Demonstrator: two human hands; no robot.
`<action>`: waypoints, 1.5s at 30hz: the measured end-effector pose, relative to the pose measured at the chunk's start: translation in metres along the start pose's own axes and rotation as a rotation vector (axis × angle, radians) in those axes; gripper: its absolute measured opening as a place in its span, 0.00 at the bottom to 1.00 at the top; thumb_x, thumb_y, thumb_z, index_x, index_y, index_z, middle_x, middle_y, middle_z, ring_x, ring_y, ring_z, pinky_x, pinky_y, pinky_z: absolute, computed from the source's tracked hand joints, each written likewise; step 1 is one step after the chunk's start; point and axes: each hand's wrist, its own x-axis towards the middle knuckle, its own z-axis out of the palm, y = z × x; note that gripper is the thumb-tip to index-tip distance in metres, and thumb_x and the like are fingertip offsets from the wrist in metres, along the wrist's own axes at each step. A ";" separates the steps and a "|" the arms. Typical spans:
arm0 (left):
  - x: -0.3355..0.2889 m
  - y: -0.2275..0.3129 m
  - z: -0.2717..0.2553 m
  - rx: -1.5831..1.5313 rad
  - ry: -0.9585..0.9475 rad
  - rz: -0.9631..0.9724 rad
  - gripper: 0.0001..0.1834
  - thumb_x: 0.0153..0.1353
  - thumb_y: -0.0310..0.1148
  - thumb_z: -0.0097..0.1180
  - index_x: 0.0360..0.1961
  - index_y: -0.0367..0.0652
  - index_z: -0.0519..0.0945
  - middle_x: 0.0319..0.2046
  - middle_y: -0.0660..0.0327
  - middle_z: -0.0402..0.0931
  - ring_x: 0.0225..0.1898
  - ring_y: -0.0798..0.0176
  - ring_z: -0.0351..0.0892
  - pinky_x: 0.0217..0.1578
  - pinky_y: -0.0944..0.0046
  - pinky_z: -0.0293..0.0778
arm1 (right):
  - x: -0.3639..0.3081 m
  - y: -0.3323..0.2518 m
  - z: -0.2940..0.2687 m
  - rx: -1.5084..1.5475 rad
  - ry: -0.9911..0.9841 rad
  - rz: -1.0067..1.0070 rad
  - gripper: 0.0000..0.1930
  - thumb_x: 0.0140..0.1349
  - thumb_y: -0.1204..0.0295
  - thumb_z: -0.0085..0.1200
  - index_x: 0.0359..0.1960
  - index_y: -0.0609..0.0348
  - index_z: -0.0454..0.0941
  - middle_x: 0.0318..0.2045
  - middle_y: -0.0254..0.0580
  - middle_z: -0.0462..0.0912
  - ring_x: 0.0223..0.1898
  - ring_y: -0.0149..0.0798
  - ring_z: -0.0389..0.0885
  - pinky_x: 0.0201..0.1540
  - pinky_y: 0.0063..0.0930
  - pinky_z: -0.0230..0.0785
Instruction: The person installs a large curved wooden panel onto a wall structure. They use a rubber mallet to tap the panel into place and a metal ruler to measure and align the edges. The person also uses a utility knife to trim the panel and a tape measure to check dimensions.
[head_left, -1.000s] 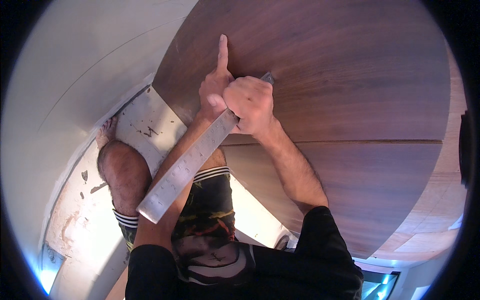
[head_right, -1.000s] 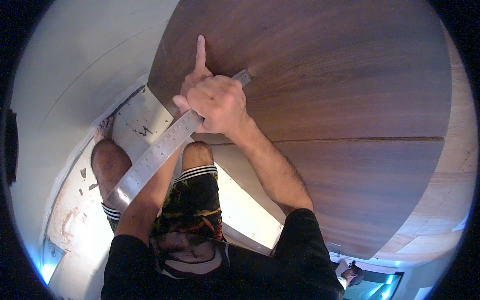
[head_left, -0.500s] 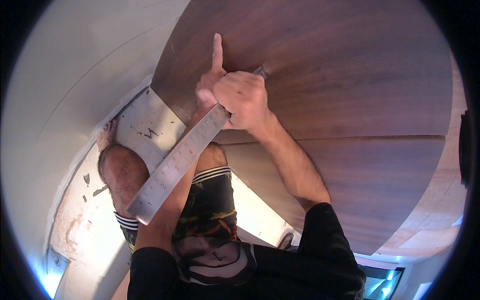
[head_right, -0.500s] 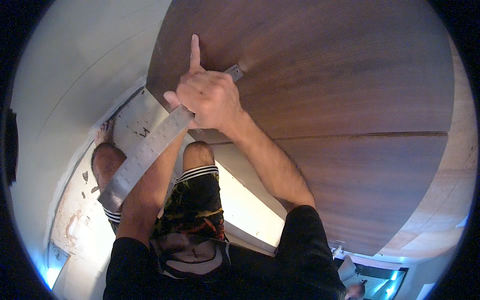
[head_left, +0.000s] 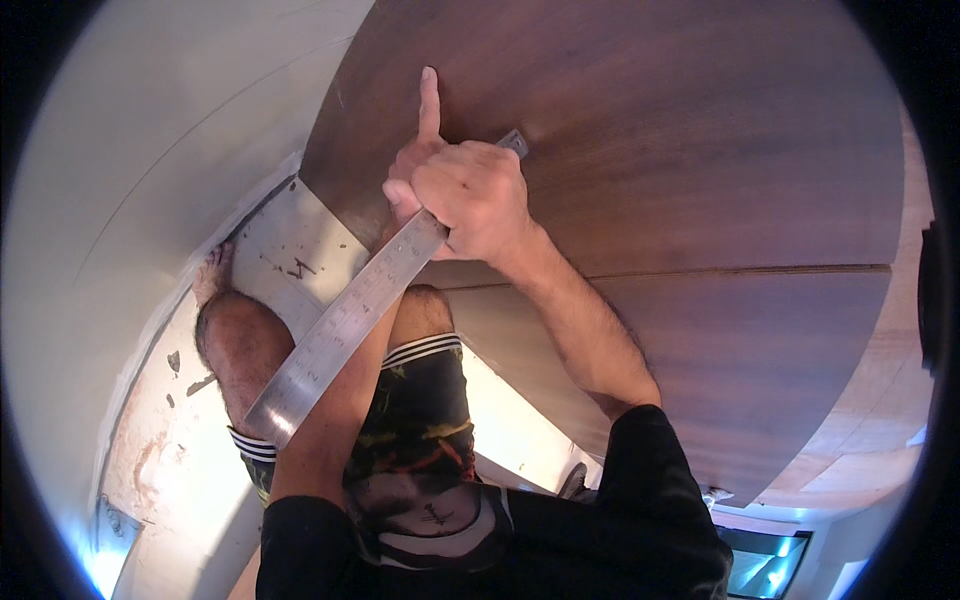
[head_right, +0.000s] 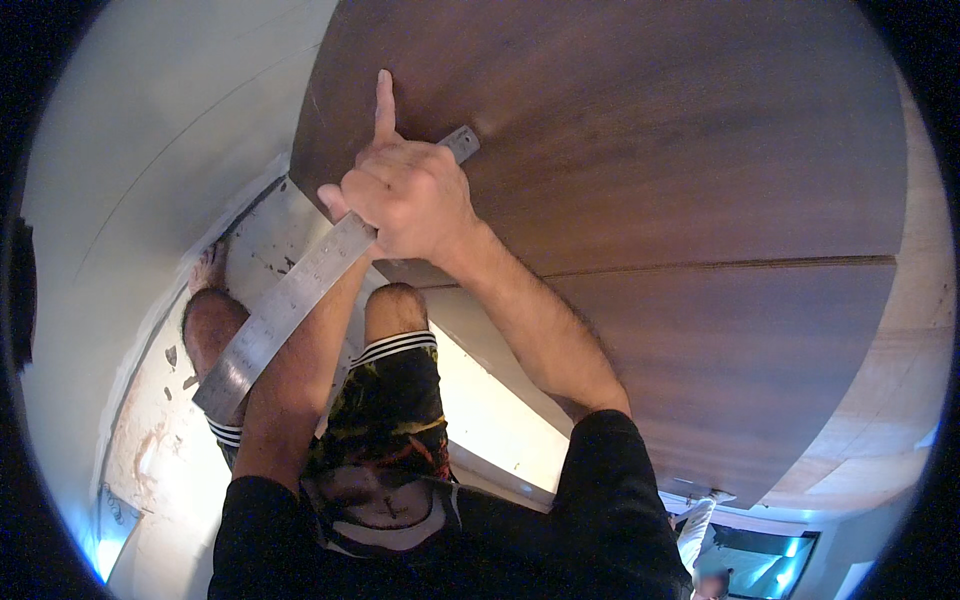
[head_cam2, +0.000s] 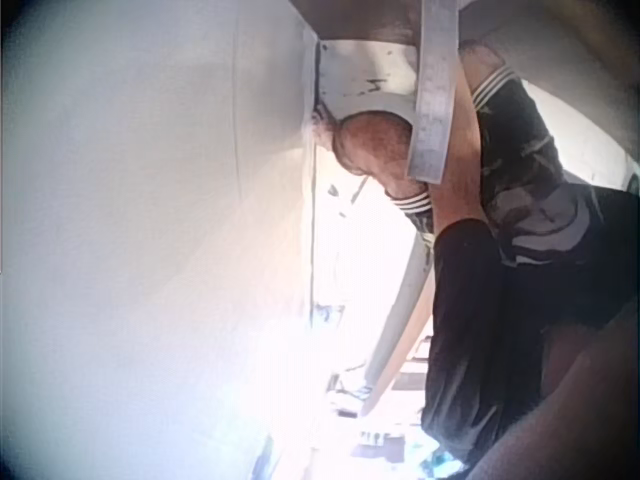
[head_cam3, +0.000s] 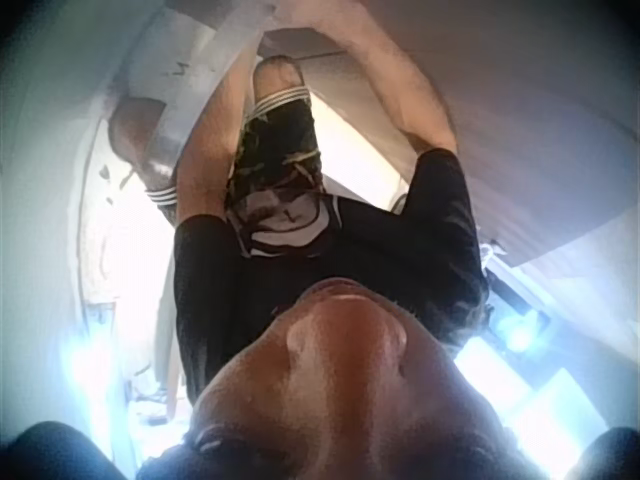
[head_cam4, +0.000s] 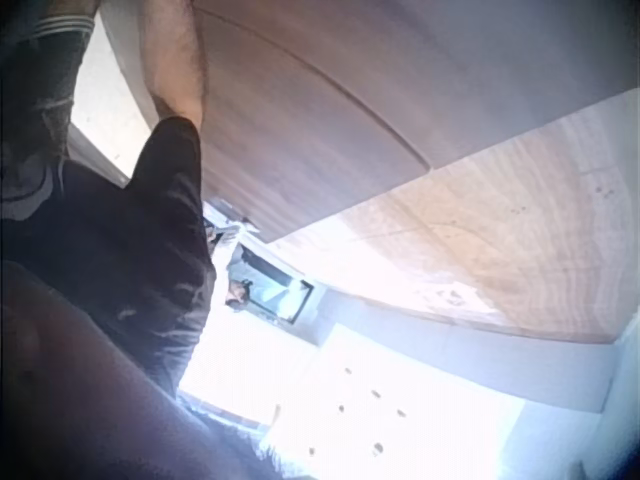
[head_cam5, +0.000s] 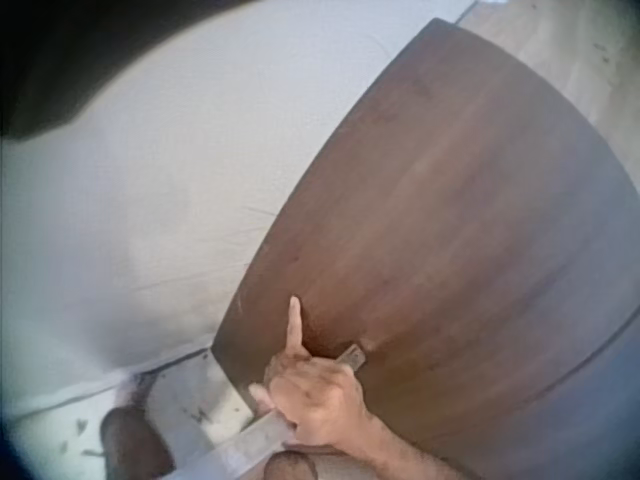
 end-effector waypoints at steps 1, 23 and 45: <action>-0.001 0.003 -0.001 -0.007 0.004 -0.030 0.37 0.73 0.42 0.46 0.79 0.40 0.55 0.16 0.67 0.73 0.18 0.64 0.75 0.53 0.57 0.81 | 0.001 -0.010 -0.003 -0.009 -0.029 0.020 0.21 0.57 0.65 0.68 0.15 0.53 0.67 0.14 0.38 0.70 0.17 0.42 0.76 0.22 0.37 0.70; 0.004 0.073 -0.008 0.592 -0.010 -0.249 0.53 0.66 0.52 0.64 0.82 0.48 0.48 0.19 0.64 0.77 0.24 0.60 0.81 0.44 0.50 0.81 | 0.002 -0.029 -0.001 0.090 -0.020 0.066 0.19 0.58 0.67 0.67 0.16 0.56 0.70 0.14 0.39 0.71 0.17 0.44 0.76 0.23 0.41 0.69; 0.036 0.079 0.005 0.087 0.134 -0.396 0.59 0.56 0.46 0.79 0.76 0.24 0.54 0.47 0.49 0.85 0.52 0.52 0.83 0.37 0.62 0.87 | -0.105 -0.173 -0.045 0.668 0.091 0.984 0.15 0.75 0.59 0.58 0.45 0.60 0.76 0.31 0.43 0.82 0.34 0.39 0.82 0.39 0.37 0.74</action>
